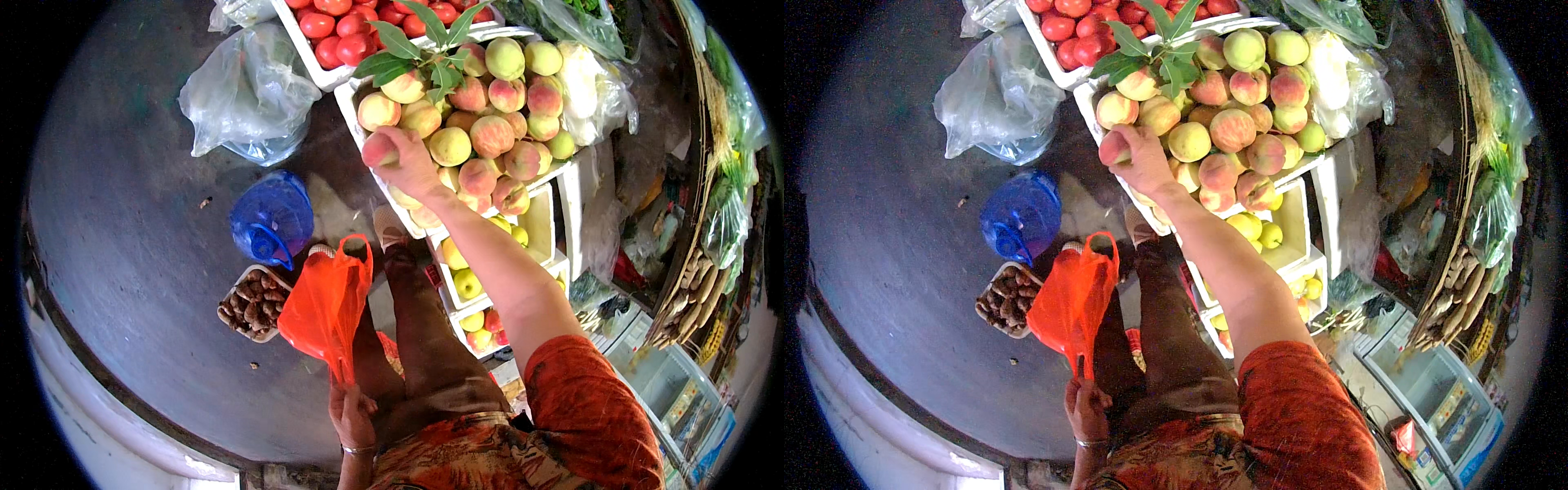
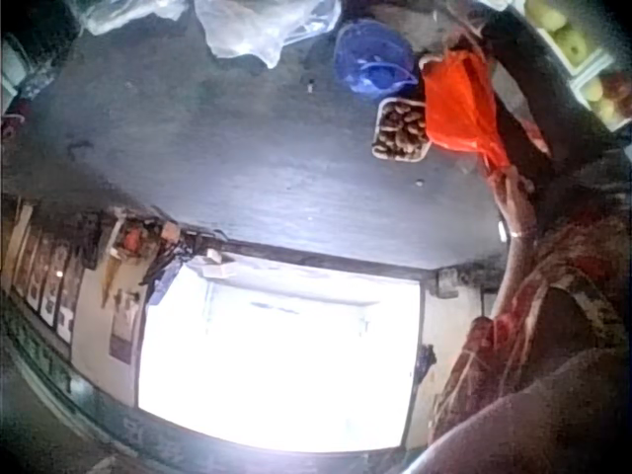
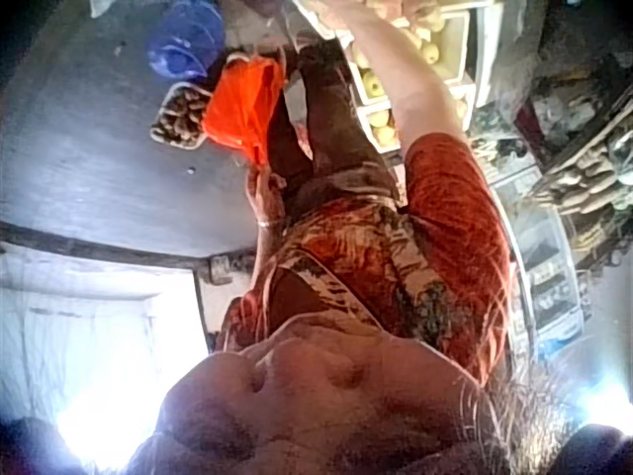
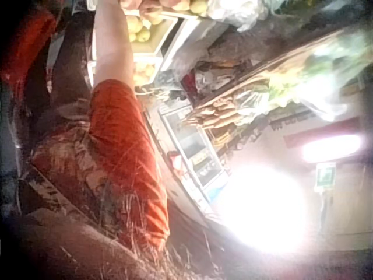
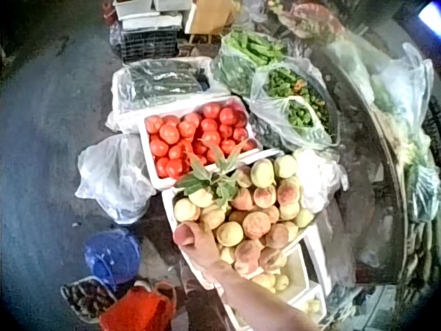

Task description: The person selects peaches from a crate, places them into a red plastic bag, then selects leafy greens from a large bin and packs them into another bag.

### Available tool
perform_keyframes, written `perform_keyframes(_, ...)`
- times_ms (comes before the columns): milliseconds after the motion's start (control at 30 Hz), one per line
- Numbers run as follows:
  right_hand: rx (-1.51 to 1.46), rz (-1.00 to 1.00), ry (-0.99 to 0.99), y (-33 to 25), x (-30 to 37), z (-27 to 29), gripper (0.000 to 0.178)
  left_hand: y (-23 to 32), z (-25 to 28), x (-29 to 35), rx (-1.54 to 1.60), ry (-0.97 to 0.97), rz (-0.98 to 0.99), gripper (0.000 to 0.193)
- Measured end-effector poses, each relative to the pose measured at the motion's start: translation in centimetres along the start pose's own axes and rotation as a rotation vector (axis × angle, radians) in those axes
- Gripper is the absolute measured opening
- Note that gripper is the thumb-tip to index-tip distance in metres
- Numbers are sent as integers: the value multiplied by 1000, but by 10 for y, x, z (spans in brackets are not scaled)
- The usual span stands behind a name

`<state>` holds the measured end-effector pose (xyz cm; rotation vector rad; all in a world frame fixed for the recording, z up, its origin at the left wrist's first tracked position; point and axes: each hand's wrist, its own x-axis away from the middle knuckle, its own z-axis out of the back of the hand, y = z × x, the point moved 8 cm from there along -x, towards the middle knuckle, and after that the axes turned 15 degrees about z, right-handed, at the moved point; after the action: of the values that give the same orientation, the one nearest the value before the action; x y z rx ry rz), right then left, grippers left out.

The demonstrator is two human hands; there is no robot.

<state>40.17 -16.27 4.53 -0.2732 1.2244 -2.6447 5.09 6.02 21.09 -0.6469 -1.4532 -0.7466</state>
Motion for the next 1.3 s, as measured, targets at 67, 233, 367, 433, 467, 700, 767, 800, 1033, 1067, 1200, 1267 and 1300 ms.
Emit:
perform_keyframes(67, -301, -47, 48, 22, 3, -2, 71, 0, 3, -1, 26, -10, -3, 6)
perform_keyframes(233, 38, -180, -43, 19, 12, -2, 76, 0, 8, -1, 4, 22, 16, 8)
perform_keyframes(367, 298, -150, -83, 2, 7, -11, 81, -1, 6, -4, 8, -26, 4, 8)
perform_keyframes(433, 228, -55, -2, 0, 7, -10, 79, 0, 5, -2, -15, -11, 11, 8)
perform_keyframes(467, 243, -74, -29, 6, 7, -13, 79, 0, 3, 0, -27, -3, 14, 9)
perform_keyframes(700, 291, -173, -144, 0, 4, -7, 82, 5, 6, 5, -22, -37, -17, 9)
perform_keyframes(767, 244, -163, -46, -1, 8, -2, 82, 6, 4, 8, -50, -43, -21, 9)
perform_keyframes(800, 275, -161, -36, -2, 12, -1, 85, 5, 4, 7, -44, -48, -17, 8)
perform_keyframes(1033, 156, -178, 103, 3, 27, 4, 85, 8, -7, 13, -25, -87, 26, 7)
perform_keyframes(1067, 149, -154, 140, -2, 29, 7, 78, 9, -9, 13, -33, -94, 22, 7)
perform_keyframes(1200, 99, -44, -69, -37, 45, 9, 47, 19, -19, 25, -83, -73, 44, 10)
perform_keyframes(1267, -280, -278, -164, -62, 74, -3, 15, 21, -24, 31, -75, -100, 68, 9)
perform_keyframes(1300, -343, -115, -225, -58, 95, -16, 15, 20, -32, 33, -65, -131, 80, 8)
